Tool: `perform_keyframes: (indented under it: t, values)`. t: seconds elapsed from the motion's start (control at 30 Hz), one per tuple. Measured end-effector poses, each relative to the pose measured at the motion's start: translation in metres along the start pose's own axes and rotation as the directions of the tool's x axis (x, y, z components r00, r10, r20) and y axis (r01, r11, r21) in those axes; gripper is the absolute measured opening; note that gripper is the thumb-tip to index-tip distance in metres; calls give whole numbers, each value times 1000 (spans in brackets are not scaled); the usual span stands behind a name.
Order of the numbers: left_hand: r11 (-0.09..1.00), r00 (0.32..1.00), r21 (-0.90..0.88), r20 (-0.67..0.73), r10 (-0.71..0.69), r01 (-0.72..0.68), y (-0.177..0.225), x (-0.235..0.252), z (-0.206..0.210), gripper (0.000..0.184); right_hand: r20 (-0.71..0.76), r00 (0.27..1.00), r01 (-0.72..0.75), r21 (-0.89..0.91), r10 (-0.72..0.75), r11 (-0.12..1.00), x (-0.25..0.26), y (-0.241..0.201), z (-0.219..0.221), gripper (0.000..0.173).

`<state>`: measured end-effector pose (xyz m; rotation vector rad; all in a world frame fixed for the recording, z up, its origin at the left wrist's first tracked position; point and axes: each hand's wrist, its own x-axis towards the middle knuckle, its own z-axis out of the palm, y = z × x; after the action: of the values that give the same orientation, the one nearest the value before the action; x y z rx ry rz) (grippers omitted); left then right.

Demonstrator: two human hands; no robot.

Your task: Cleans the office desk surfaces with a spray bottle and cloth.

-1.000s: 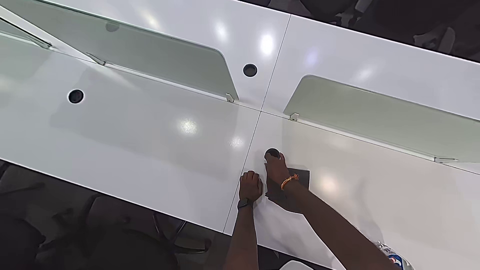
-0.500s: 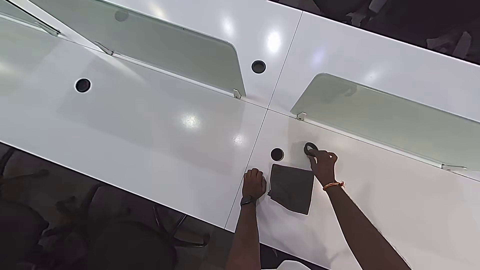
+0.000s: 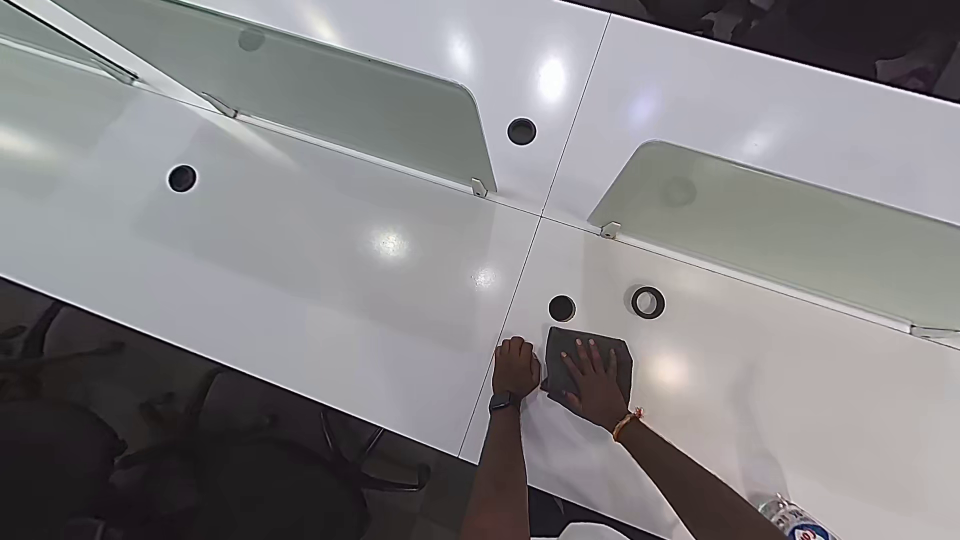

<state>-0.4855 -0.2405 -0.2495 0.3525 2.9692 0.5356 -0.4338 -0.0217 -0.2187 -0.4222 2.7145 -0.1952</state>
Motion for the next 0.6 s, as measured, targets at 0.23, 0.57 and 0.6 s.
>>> perform_keyframes:
  t: [0.23,0.57,0.6]
  values:
    - [1000,1000,1,-28,9,-9,-1,-1,1,33,-187,953,-234,55,240,971,98,6,-24,66]
    - [1000,999,4,-35,30,-30,-4,-1,2,34,-334,903,-242,126,271,962,211,15,-57,59]
    - [1000,999,5,-37,30,-30,-4,-1,3,35,-328,904,-244,132,274,961,211,14,-58,59]
